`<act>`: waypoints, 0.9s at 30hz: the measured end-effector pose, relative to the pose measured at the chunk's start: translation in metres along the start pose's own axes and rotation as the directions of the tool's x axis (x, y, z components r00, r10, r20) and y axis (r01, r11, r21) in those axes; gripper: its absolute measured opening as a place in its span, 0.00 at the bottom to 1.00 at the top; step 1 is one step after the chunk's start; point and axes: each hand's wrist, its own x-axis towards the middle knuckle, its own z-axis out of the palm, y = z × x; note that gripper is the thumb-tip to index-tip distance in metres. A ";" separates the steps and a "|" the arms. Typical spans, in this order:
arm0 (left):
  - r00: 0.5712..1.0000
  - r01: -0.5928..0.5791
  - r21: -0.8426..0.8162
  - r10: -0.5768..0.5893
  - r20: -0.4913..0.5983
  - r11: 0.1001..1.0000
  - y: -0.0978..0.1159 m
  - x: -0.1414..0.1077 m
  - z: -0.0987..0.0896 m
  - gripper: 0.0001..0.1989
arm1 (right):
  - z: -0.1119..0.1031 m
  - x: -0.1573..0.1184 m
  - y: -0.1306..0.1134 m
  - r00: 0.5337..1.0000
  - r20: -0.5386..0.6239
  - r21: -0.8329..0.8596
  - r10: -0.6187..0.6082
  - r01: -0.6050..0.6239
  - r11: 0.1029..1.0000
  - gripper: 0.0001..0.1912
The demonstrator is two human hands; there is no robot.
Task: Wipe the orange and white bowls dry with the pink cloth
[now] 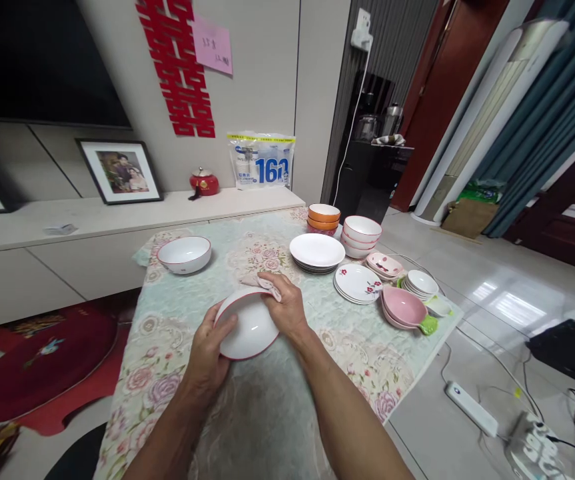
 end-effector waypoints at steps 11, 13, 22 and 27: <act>0.981 -0.036 -0.346 -0.033 -0.192 0.938 -0.005 0.012 0.001 0.17 | 0.038 -0.015 0.007 0.882 0.165 0.425 0.441 -0.467 0.775 0.30; 0.988 -0.021 -0.297 -0.026 -0.155 0.955 -0.004 0.011 0.001 0.21 | 0.035 -0.014 0.011 0.887 0.126 0.363 0.445 -0.459 0.811 0.30; 0.996 -0.085 0.168 0.080 0.034 0.982 -0.004 0.010 -0.017 0.30 | 0.003 -0.002 0.006 0.994 0.040 -0.182 -0.105 0.111 0.977 0.31; 1.000 -0.023 0.098 0.025 -0.019 0.995 -0.005 0.011 -0.013 0.29 | 0.008 -0.004 0.003 0.998 0.024 -0.137 -0.056 0.059 0.989 0.28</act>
